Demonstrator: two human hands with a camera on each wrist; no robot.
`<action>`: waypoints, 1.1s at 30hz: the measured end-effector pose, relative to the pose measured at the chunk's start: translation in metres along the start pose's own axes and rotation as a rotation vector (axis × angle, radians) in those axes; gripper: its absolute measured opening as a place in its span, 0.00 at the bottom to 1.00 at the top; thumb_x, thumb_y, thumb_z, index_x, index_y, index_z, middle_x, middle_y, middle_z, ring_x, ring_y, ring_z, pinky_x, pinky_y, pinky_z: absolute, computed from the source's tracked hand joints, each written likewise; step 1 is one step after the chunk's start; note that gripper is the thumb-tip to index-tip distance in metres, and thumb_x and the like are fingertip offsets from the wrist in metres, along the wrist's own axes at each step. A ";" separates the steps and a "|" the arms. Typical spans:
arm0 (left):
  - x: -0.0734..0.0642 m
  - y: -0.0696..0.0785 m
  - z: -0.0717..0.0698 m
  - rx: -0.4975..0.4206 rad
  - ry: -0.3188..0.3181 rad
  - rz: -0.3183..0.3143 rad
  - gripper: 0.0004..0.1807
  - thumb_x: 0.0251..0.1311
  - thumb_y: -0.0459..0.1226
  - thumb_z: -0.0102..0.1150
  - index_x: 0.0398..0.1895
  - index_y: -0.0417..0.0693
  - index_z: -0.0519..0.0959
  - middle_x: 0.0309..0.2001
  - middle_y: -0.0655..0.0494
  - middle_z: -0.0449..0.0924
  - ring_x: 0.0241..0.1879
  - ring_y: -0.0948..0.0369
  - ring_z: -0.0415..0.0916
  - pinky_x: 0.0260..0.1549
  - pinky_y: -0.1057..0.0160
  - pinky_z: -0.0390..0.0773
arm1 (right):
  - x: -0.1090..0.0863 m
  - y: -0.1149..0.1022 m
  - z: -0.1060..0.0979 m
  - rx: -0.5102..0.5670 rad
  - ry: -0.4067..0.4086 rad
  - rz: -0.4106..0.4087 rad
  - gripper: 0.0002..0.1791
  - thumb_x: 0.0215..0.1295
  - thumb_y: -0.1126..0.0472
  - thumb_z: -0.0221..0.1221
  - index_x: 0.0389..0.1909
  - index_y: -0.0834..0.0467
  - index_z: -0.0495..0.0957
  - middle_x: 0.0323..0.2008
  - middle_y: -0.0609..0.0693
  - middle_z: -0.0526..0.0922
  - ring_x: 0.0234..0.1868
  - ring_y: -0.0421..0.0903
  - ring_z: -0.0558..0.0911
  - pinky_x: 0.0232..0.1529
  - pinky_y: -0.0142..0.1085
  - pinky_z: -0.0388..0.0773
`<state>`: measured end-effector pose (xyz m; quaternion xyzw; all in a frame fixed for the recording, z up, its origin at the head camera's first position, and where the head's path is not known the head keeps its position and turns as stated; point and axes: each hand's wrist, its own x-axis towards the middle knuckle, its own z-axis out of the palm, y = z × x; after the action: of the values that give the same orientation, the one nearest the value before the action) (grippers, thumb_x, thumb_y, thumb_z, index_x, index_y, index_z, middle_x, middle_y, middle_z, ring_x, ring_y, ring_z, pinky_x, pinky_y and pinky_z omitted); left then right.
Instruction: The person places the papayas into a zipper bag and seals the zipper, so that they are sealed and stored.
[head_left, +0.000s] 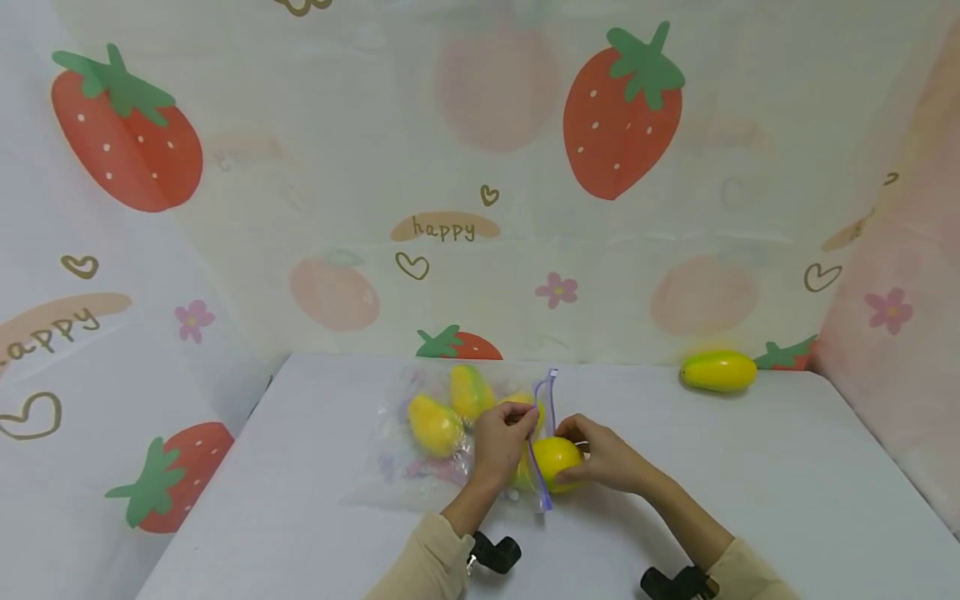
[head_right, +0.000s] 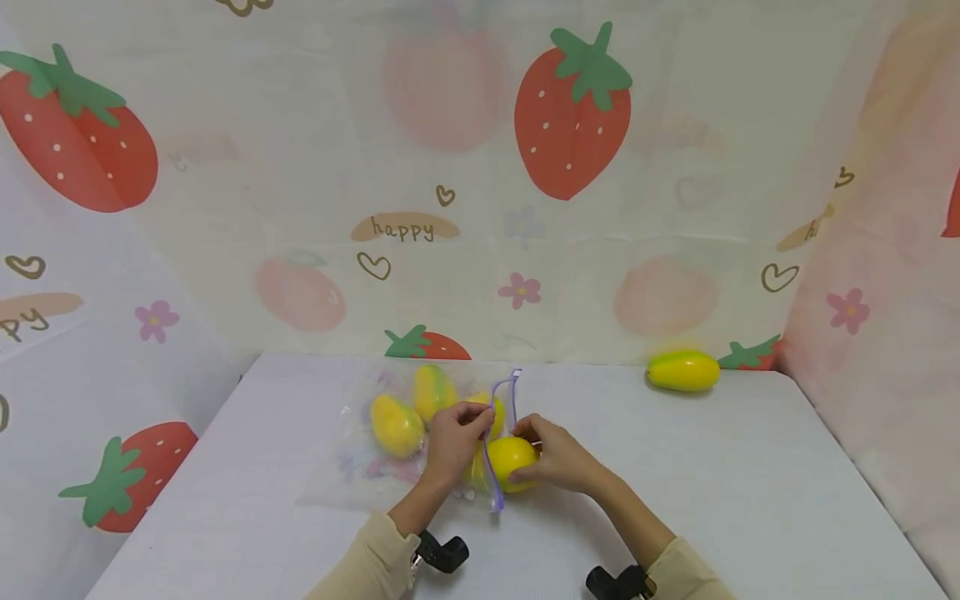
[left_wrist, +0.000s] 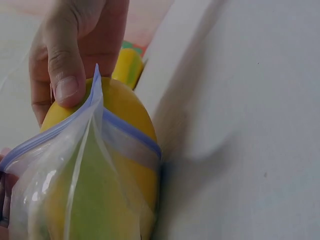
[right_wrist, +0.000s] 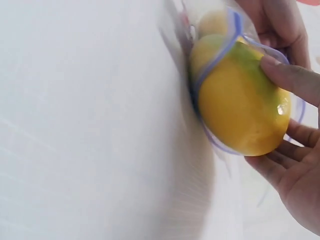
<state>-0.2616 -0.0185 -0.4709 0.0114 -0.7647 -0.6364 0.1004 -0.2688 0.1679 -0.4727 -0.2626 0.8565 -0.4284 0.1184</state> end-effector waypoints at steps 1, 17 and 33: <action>0.000 0.000 0.000 -0.004 0.000 0.003 0.09 0.60 0.39 0.64 0.35 0.41 0.86 0.28 0.50 0.84 0.25 0.66 0.74 0.27 0.74 0.76 | 0.000 0.000 0.002 -0.002 0.016 0.008 0.31 0.51 0.57 0.72 0.51 0.65 0.71 0.50 0.58 0.79 0.53 0.55 0.78 0.58 0.50 0.77; 0.001 -0.003 -0.001 -0.018 0.003 0.010 0.10 0.61 0.40 0.64 0.37 0.42 0.86 0.33 0.51 0.86 0.29 0.64 0.77 0.31 0.75 0.78 | -0.013 0.006 0.012 0.129 0.178 0.087 0.28 0.54 0.61 0.70 0.53 0.68 0.72 0.51 0.61 0.78 0.50 0.52 0.79 0.52 0.40 0.81; 0.004 0.000 -0.001 0.001 0.021 0.035 0.09 0.62 0.39 0.63 0.37 0.41 0.86 0.34 0.50 0.87 0.29 0.65 0.77 0.32 0.75 0.79 | -0.007 -0.006 0.031 0.186 0.294 0.147 0.20 0.51 0.62 0.72 0.42 0.65 0.77 0.38 0.55 0.81 0.36 0.42 0.77 0.38 0.28 0.75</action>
<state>-0.2651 -0.0199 -0.4705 0.0048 -0.7640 -0.6340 0.1195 -0.2479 0.1479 -0.4870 -0.1219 0.8382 -0.5295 0.0467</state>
